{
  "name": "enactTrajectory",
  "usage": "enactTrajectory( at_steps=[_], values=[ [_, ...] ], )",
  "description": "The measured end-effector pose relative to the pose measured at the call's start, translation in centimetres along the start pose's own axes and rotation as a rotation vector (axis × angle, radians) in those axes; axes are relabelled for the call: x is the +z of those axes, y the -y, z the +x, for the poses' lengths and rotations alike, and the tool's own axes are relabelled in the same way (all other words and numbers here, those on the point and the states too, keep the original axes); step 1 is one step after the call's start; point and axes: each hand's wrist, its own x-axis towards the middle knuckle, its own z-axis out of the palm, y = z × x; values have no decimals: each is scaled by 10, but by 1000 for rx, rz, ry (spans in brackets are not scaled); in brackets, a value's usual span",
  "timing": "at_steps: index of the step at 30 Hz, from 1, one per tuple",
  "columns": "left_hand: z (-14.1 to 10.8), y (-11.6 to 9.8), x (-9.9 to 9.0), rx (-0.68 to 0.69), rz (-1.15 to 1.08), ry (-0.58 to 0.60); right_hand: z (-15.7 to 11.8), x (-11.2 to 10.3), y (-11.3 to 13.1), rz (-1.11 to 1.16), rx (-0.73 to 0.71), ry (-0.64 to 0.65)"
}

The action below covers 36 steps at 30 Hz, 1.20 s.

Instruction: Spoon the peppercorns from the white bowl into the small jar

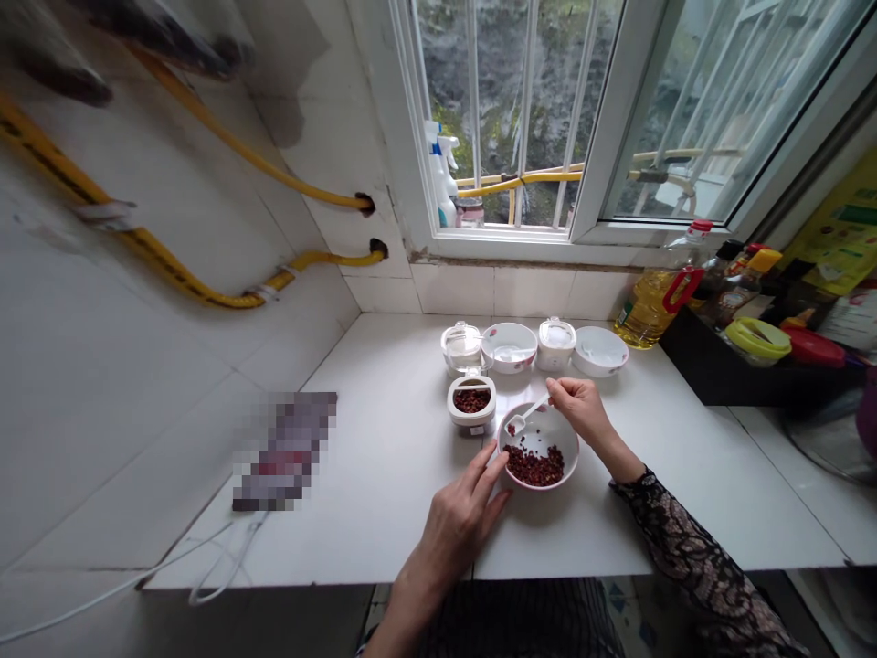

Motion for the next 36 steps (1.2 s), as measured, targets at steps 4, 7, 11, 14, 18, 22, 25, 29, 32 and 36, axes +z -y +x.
enactTrajectory(
  at_steps=[4, 7, 11, 14, 18, 22, 25, 29, 32, 36],
  values=[
    [0, 0, 0, -3, -14, 4, 11, 7, 20, -54, -158, -118],
    [1, 0, 0, -7, -5, 2, 15, 17, 40, -230, -421, -267],
    [1, 0, -1, -7, -13, 4, 14, 32, 53, -559, -790, -203],
    [1, 0, -1, -7, -18, 3, 11, 33, 53, -653, -834, -127],
    [0, 0, 0, -6, -20, 12, 9, 13, 47, -543, -693, -252],
    [0, 0, 0, -8, -16, 8, 7, -12, 33, -531, -627, -112],
    [1, 0, -1, -10, -23, 10, 3, -20, 19, -644, -644, 41],
    [0, 0, -1, -6, -8, 4, -3, -12, 7, -726, -662, 96],
    [0, 0, -1, -8, 2, 4, -9, -2, 3, -654, -653, 171],
    [0, 0, -2, -11, 4, 0, -11, 1, 1, -549, -536, 201]
  ],
)
